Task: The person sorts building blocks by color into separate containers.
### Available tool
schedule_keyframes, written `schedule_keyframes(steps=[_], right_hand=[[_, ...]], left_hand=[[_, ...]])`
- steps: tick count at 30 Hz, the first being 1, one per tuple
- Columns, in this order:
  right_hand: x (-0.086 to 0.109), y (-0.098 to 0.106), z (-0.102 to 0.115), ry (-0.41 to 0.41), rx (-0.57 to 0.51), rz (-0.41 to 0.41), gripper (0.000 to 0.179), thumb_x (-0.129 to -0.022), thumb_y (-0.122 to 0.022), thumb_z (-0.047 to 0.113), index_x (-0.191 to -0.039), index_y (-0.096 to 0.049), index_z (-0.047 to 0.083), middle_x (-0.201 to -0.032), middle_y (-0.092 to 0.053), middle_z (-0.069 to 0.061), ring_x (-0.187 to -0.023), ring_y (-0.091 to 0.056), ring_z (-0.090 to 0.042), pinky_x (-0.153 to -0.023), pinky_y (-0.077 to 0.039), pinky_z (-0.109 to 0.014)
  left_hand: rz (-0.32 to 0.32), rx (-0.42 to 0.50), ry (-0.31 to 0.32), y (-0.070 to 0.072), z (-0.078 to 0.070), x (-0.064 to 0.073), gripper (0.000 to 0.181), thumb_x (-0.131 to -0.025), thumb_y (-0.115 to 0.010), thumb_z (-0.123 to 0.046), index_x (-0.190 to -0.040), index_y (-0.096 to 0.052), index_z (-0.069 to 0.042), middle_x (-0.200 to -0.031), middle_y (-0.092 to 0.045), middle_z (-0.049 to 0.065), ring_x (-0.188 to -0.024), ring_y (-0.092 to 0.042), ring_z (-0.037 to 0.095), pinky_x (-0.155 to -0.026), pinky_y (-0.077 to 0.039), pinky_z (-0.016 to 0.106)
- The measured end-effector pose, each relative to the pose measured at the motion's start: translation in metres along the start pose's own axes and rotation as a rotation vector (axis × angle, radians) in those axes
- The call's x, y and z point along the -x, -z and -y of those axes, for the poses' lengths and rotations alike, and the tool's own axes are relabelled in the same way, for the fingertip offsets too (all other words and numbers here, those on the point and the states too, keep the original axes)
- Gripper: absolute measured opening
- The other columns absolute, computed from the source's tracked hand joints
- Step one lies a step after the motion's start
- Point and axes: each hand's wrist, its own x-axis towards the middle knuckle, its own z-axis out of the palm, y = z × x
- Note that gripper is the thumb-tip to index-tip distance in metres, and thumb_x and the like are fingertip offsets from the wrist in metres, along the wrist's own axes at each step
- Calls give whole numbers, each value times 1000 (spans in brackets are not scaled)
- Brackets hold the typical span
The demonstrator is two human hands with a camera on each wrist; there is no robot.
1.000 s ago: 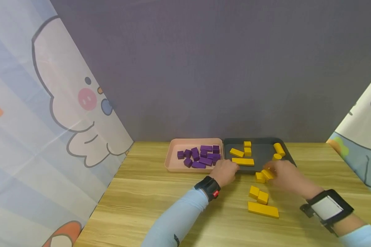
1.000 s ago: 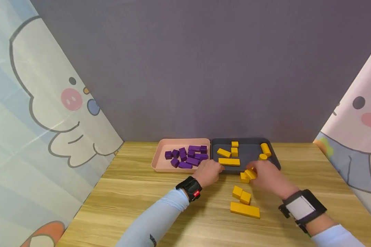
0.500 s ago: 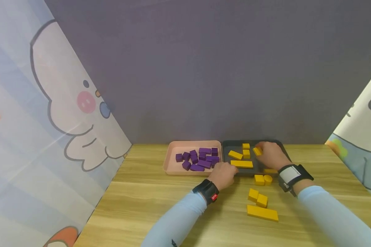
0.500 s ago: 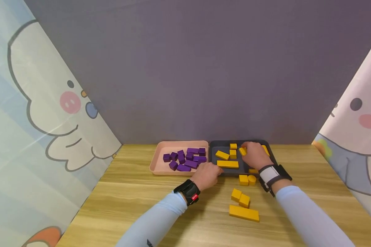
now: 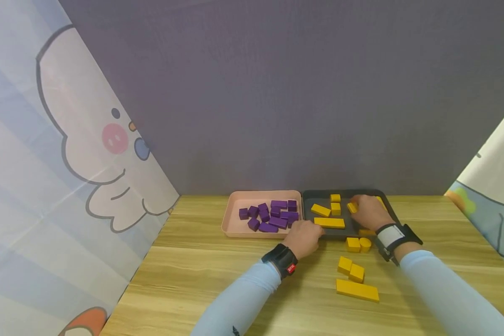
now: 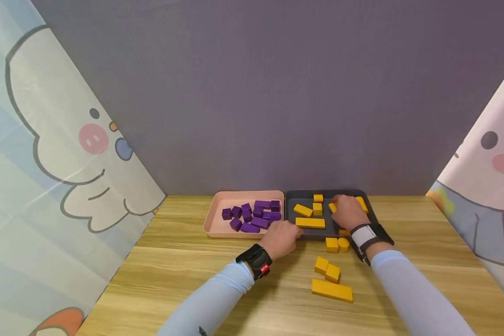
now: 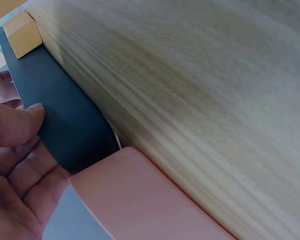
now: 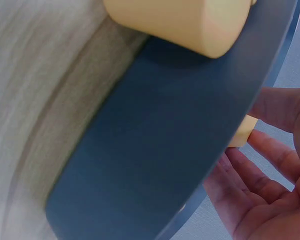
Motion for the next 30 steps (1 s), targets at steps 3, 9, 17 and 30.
schedule_keyframes(steps=[3, 9, 17, 30], right_hand=[[0, 0, 0, -7, 1, 6, 49, -87, -76, 8, -129, -63, -12, -126, -66, -37, -112, -66, -52, -95, -54, -65], [1, 2, 1, 2, 8, 6, 49, -87, -77, 8, -129, -63, -13, -126, -66, -37, -112, -66, -53, -94, -54, -65], [1, 3, 0, 0, 6, 14, 50, -85, -76, 8, -129, -63, -13, -115, -71, -33, -93, -69, -43, -82, -58, -55], [33, 22, 22, 54, -31, 7, 52, -92, -73, 18, -136, -61, -9, -110, -72, -27, -79, -68, -32, -71, -57, -50]], left_hand=[[-1, 1, -1, 0, 0, 0, 26, -95, -73, -17, -109, -82, -36, -84, -77, -13, -63, -55, 3, -52, -40, 20], [9, 3, 2, 0, -1, 0, 26, -95, -73, -17, -110, -82, -36, -82, -75, -13, -62, -54, 4, -52, -39, 20], [38, 10, 13, 2, -2, 1, 25, -96, -73, -17, -111, -82, -35, -83, -75, -13, -63, -52, 4, -53, -39, 19], [11, -1, -4, 3, 1, 0, 25, -95, -73, -18, -111, -82, -36, -88, -78, -12, -69, -62, 4, -55, -46, 21]])
